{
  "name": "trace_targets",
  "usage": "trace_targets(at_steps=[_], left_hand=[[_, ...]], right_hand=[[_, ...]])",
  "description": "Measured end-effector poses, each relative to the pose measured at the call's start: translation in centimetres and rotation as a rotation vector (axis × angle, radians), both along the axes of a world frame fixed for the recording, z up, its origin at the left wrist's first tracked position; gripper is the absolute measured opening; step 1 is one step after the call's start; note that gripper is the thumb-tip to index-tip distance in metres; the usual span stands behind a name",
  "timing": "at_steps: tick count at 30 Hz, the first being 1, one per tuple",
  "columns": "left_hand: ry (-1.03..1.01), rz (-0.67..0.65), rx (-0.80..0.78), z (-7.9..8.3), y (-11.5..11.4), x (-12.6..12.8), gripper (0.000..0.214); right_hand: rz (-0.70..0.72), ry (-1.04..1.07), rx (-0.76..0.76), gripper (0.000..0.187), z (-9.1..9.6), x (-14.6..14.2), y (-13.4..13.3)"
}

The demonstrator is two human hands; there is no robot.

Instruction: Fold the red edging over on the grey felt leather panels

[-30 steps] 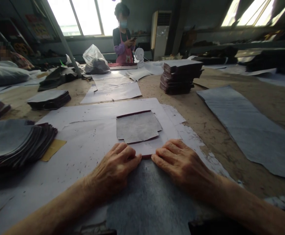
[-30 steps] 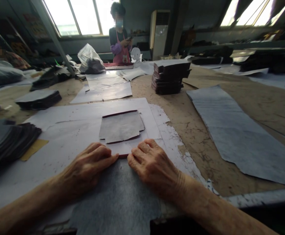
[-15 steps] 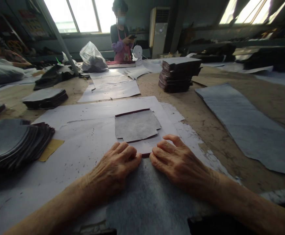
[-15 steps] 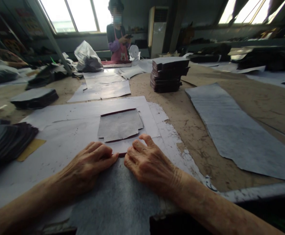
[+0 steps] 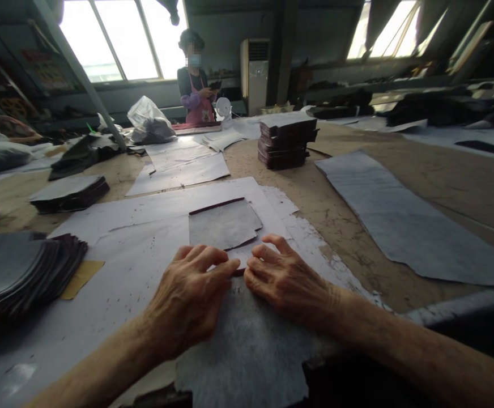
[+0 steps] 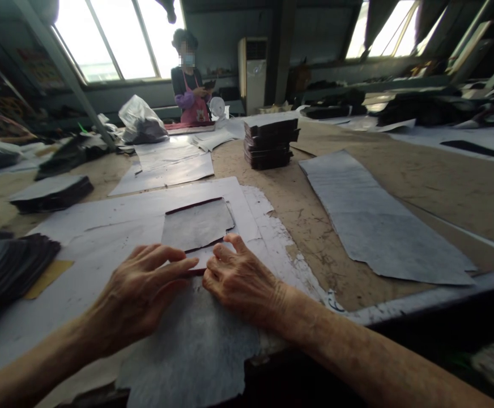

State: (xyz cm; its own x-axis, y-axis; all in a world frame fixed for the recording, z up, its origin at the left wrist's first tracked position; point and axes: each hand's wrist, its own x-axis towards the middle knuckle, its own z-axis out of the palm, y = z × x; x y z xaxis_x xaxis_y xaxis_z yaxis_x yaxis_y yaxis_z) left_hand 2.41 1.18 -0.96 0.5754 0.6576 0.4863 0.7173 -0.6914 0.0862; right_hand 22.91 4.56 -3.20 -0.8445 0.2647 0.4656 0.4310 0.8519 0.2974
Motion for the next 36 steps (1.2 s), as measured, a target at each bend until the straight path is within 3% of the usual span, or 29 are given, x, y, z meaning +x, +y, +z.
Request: trace_targets(at_steps=[4,12,22,27,32,36], left_hand=[[0.021,0.013,-0.054,-0.2,0.2,-0.5,0.024],[-0.042,-0.075,-0.032,-2.0,0.2,-3.6,0.034],[0.012,-0.138,0.015,-2.7,0.3,-3.2,0.038],[-0.031,-0.126,-0.053,-2.5,0.3,-3.7,0.037],[-0.078,-0.138,-0.134,-2.3,0.1,-4.8,0.036],[-0.135,-0.131,-0.130,-2.8,0.0,-5.1,0.035]], right_hand=[[0.011,0.033,-0.002,0.017,-0.3,0.1,0.2],[0.015,0.027,-0.028,0.017,-0.2,0.1,0.2],[0.115,-0.034,0.042,0.027,0.3,-0.5,0.2],[0.193,-0.192,-0.055,0.029,1.0,-1.3,0.5],[0.214,-0.181,-0.167,0.031,1.5,-0.8,0.9],[0.187,-0.093,-0.186,0.032,1.1,1.3,1.3]])
